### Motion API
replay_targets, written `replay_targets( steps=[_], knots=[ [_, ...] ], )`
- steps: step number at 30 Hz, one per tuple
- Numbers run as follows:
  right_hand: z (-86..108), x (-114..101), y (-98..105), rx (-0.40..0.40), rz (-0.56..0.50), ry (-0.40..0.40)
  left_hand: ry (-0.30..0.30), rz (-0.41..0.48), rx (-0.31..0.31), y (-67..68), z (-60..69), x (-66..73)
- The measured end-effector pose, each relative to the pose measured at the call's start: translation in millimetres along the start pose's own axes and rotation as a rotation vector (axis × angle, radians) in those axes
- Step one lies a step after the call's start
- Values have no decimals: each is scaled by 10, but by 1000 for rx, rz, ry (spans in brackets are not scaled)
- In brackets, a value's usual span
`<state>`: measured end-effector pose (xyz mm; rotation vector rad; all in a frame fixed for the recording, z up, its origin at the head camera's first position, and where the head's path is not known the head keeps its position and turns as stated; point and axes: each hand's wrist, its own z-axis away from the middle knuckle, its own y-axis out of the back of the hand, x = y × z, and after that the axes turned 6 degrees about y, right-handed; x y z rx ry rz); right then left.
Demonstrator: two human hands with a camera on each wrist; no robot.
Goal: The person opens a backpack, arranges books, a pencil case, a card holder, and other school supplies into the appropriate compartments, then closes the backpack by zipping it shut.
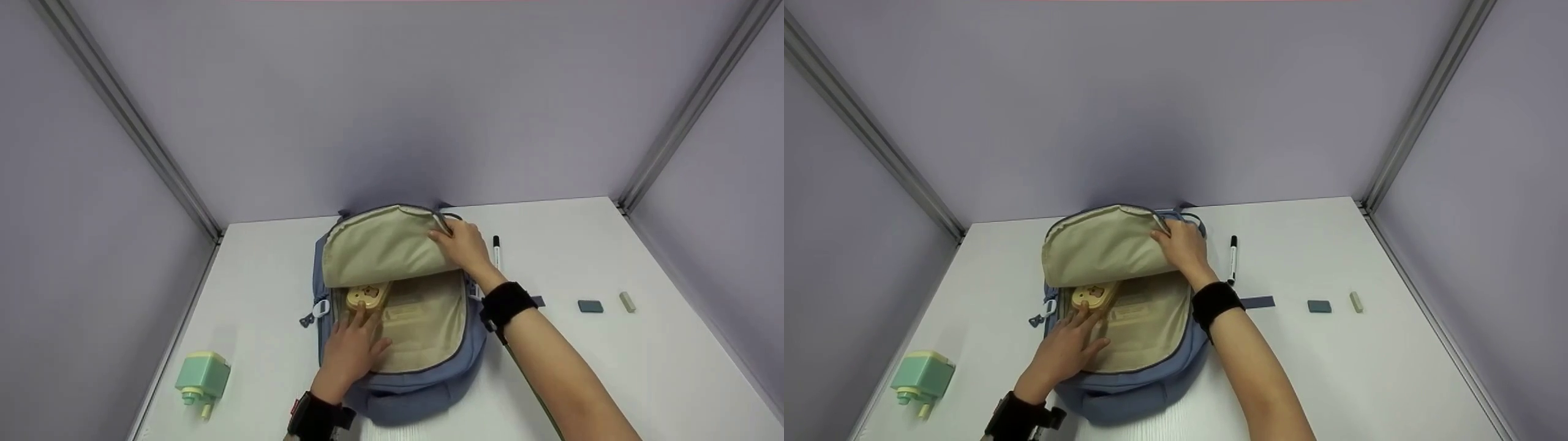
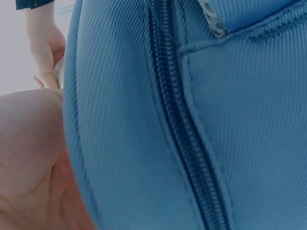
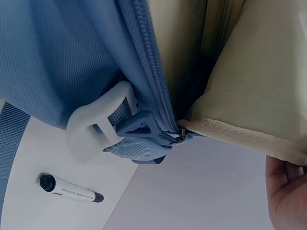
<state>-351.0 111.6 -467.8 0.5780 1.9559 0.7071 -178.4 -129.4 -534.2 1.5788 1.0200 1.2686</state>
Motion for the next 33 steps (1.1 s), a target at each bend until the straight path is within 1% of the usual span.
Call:
replay_targets(
  steps=[6, 8, 10, 12, 15, 18, 20, 21, 25, 27, 29, 30, 33],
  knots=[
    [-12, 13, -9, 12, 3, 8, 0, 25, -54, 36, -100, -36],
    [-8, 12, -9, 15, 6, 8, -9, 43, -67, 54, -122, -55],
    [-2, 15, -5, 15, 9, 6, -27, 60, -66, 78, -131, -76],
    [9, 19, -1, 14, 11, 0, -49, 67, -45, 105, -124, -104],
    [20, 29, 0, 13, 12, -6, -68, 52, 16, 170, -100, -162],
    [38, 34, -4, 16, 21, -5, -39, 12, 74, 260, -64, -248],
    [49, 33, -9, 19, 27, 0, 24, -13, 81, 333, -35, -332],
    [53, 31, -11, 21, 27, 3, 69, -26, 78, 371, -22, -385],
    [48, 19, -17, 30, 27, 16, 296, -64, 51, 556, 35, -662],
    [42, 12, -21, 40, 27, 17, 391, -71, 46, 654, 65, -825],
    [38, 6, -27, 46, 29, 16, 462, -68, 37, 744, 106, -986],
    [38, 5, -30, 48, 27, 16, 487, -64, 29, 782, 128, -1063],
    [40, 11, -36, 55, 23, 19, 563, -48, -26, 889, 191, -1284]
  ],
)
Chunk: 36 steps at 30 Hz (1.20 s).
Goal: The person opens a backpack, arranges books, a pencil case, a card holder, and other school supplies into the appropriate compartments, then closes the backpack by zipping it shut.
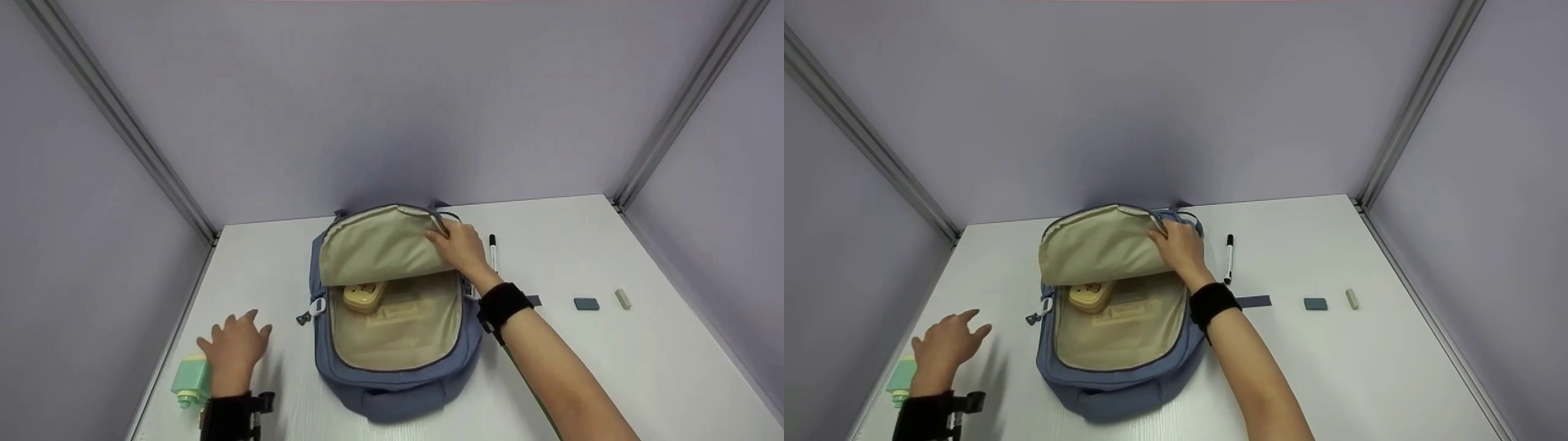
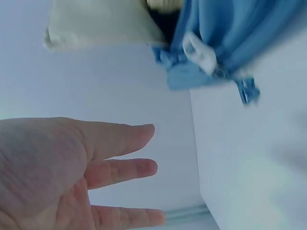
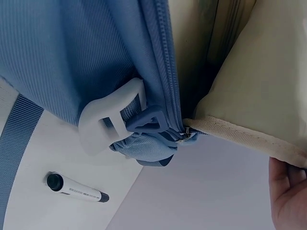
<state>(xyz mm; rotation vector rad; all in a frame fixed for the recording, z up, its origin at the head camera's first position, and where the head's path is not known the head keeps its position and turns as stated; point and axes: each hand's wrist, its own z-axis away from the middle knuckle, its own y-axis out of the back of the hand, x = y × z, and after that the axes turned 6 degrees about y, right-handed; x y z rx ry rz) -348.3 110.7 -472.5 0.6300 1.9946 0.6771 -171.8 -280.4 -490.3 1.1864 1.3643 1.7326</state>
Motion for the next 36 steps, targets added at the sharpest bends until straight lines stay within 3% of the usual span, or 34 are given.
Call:
replay_targets(
  steps=[7, 10, 13, 22, 36],
  knots=[
    [10, 18, -24, 7, -12, 22, 204, 29, -223, 248, -126, -554],
    [17, 33, -23, 7, -10, 21, 252, 88, -309, 331, -121, -750],
    [24, 41, -18, 8, -9, 21, 271, 138, -357, 347, -102, -876],
    [24, 24, -7, 20, -14, 23, 288, 147, -316, 195, -72, -992],
    [18, 44, 1, 14, -7, 10, 255, 161, -261, 166, -58, -976]
  ],
)
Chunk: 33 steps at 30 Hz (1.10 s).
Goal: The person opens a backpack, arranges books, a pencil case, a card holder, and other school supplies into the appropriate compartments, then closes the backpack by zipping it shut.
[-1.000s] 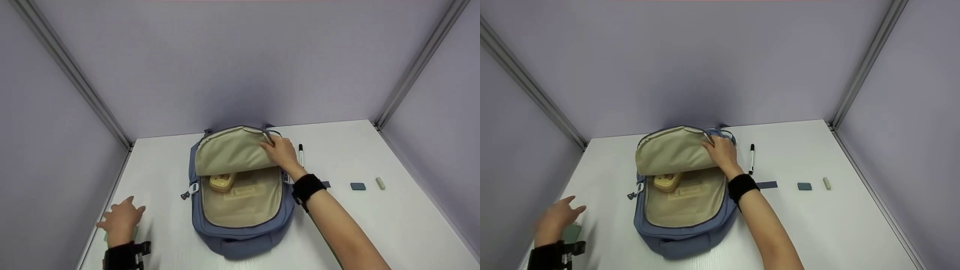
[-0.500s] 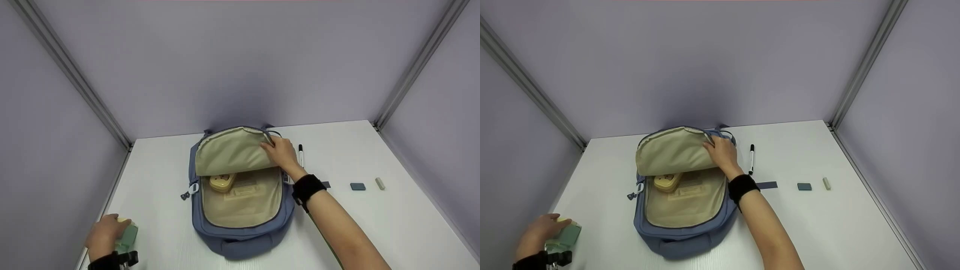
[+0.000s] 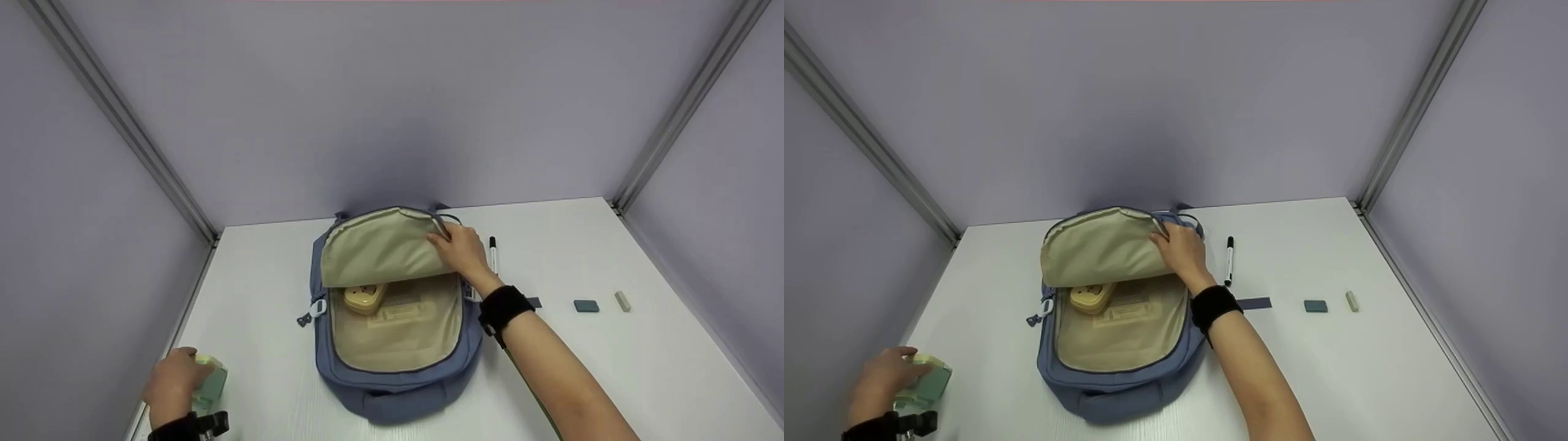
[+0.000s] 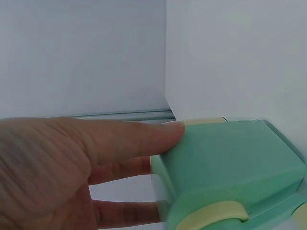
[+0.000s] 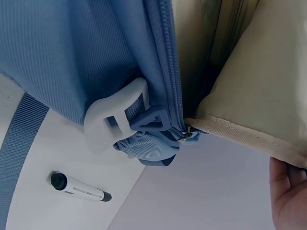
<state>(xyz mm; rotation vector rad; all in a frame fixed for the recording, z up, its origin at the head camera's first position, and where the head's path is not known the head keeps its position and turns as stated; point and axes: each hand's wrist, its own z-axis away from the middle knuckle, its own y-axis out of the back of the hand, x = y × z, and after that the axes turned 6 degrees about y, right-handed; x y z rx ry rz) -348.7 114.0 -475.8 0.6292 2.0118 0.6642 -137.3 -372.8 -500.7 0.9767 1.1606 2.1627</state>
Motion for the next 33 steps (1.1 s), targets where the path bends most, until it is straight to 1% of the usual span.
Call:
replay_targets(
  steps=[7, 9, 13, 15, 17, 19, 21, 26, 29, 33],
  knots=[
    [-7, 5, -13, -5, 12, -3, -21, -6, 77, -38, 5, 2],
    [-6, 5, -15, -7, 13, 1, -24, -10, 89, -49, 3, 6],
    [-4, 0, -14, -5, 0, 9, -50, -16, 129, -67, -1, 65],
    [-5, -2, -14, 0, -4, 9, -77, -4, 172, -91, 5, 119],
    [-6, 0, -12, 3, -3, 11, -109, 25, 237, -130, 21, 193],
    [-7, 5, -10, 3, 2, 9, -158, 59, 305, -179, 45, 284],
    [-7, 6, -10, 2, 4, 5, -222, 92, 392, -239, 81, 384],
    [-7, 12, -17, -2, -7, 2, -425, 162, 589, -395, 225, 688],
    [-9, 12, -28, 0, -18, 5, -532, 178, 655, -467, 341, 874],
    [-12, 6, -31, -2, -25, -4, -683, 178, 705, -560, 504, 1102]
  ],
)
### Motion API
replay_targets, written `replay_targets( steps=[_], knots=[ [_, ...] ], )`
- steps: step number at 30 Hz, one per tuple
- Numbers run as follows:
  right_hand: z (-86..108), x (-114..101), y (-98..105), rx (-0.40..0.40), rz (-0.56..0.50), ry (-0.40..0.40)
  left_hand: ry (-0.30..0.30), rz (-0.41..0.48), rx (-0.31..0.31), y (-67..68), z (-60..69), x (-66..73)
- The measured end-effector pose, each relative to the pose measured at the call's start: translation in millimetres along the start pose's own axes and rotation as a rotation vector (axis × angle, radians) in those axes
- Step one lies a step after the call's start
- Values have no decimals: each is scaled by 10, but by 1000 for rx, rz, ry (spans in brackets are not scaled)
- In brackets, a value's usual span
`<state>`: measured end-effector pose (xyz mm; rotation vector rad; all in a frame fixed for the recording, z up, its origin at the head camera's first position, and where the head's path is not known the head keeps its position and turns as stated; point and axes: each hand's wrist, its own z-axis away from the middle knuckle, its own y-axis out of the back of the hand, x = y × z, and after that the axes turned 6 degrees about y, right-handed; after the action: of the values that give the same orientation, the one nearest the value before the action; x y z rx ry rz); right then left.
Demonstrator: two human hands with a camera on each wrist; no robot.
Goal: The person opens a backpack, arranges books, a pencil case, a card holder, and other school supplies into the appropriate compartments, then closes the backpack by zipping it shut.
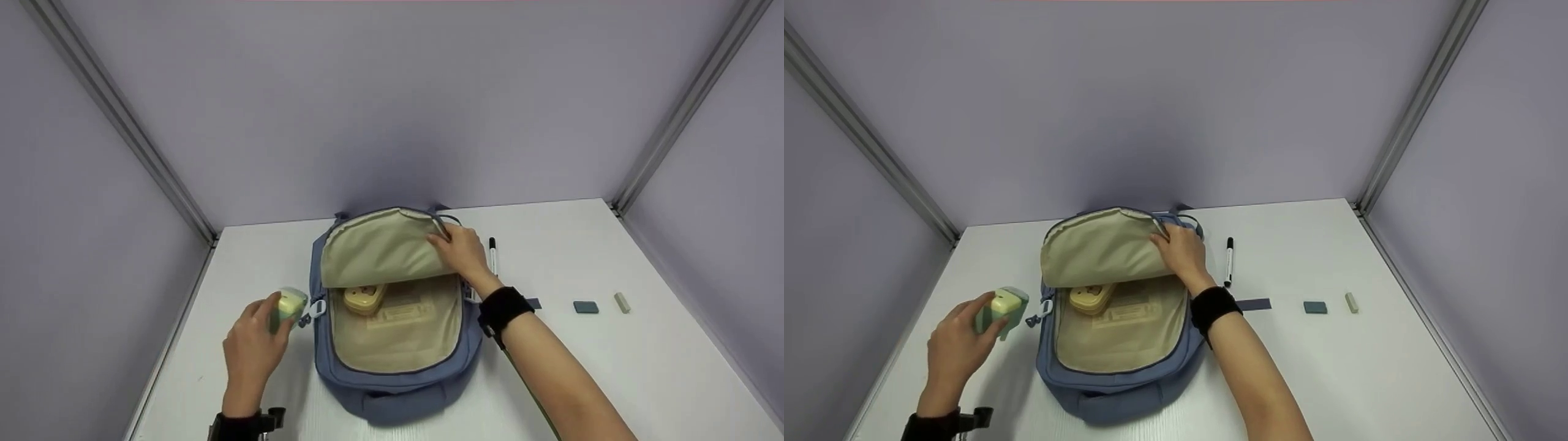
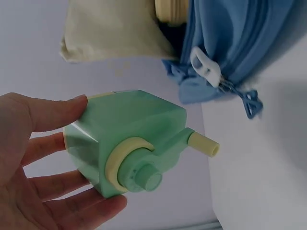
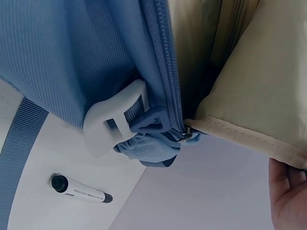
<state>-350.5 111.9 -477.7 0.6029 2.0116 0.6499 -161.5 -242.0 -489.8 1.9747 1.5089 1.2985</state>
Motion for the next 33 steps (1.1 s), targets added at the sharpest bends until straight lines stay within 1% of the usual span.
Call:
replay_targets(
  steps=[3, 6, 9, 11, 14, 17, 20, 22, 26, 28, 30, 33],
  knots=[
    [-2, 1, 2, -2, 0, -11, -111, 12, 12, -53, 31, 228],
    [-4, 10, 6, -11, 12, -23, -202, 18, 12, -113, 58, 474],
    [-6, 18, 16, -22, 23, -31, -289, 24, 9, -206, 83, 707],
    [-8, 22, 19, -24, 27, -32, -336, 26, 1, -295, 104, 834],
    [-10, 30, 21, -14, 22, -29, -383, 25, -19, -459, 133, 984],
    [-11, 39, 23, 3, 16, -21, -407, 5, -38, -641, 170, 1097],
    [-10, 47, 26, 11, 14, -14, -442, -44, -38, -814, 216, 1192],
    [-10, 49, 27, 12, 8, -11, -498, -85, -21, -928, 244, 1249],
    [-1, 51, 33, 11, 1, -12, -651, -180, 51, -1142, 296, 1346],
    [7, 48, 35, 5, -4, -17, -707, -217, 76, -1231, 330, 1373],
    [15, 44, 34, -5, -12, -23, -736, -239, 82, -1287, 371, 1390],
    [14, 32, 35, -5, -17, -27, -745, -256, 61, -1342, 419, 1403]
  ],
)
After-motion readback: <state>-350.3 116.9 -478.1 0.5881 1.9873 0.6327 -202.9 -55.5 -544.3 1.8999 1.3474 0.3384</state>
